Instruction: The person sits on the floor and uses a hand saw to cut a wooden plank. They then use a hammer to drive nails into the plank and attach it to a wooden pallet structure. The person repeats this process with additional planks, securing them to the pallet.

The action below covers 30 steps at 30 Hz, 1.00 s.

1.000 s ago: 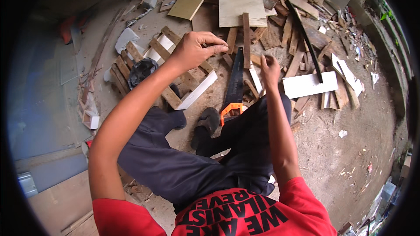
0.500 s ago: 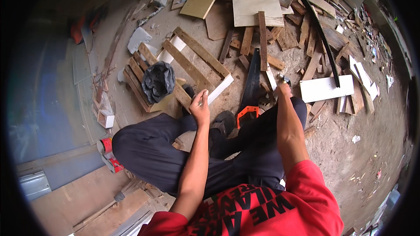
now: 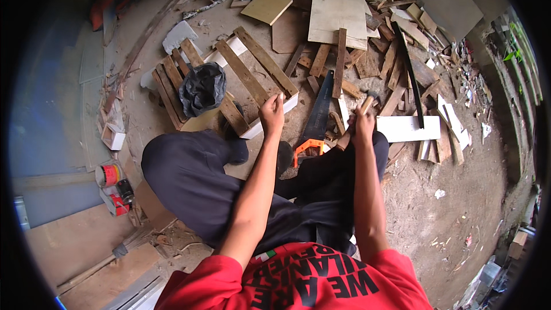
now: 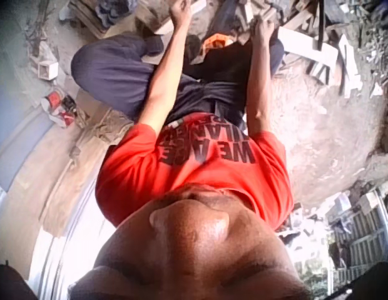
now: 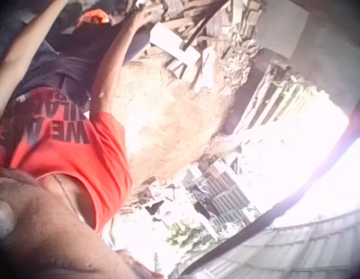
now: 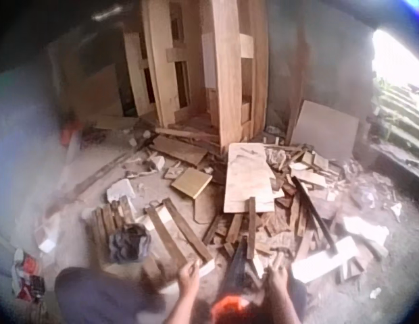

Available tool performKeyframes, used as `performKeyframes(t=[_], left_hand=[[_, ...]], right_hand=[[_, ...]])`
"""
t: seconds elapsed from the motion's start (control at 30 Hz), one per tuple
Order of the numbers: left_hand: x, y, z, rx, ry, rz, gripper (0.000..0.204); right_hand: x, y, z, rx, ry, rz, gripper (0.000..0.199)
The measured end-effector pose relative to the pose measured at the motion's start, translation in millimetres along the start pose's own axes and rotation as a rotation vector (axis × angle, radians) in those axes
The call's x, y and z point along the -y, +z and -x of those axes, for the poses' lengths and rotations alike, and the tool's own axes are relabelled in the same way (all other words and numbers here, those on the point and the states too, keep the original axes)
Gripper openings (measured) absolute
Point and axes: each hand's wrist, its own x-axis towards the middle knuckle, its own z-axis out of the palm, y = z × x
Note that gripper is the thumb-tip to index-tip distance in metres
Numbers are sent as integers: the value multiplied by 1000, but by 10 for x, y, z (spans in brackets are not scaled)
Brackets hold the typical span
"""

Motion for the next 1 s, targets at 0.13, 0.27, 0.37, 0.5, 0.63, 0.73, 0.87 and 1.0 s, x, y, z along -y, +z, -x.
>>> performKeyframes(t=[0.13,0.27,0.37,0.5,0.63,0.73,0.87,1.0], left_hand=[[22,282,-314,16,405,-239,23],[194,273,-501,180,419,-179,21],[309,261,-469,241,408,-236,21],[312,217,-509,313,408,-253,22],[277,198,-499,311,400,-263,21],[301,192,-483,293,427,-289,20],[310,213,-465,294,442,-309,19],[329,193,-464,291,454,-325,19]], right_hand=[[-136,-240,892,234,276,-166,19],[-117,-111,1459,250,217,-118,18],[-169,-101,1346,277,246,-153,20],[-314,-12,1169,217,231,-134,24],[-366,45,1109,196,246,-59,32],[-366,66,1136,244,256,-6,36],[-451,47,1085,281,282,34,39],[-483,89,1050,292,288,126,39]])
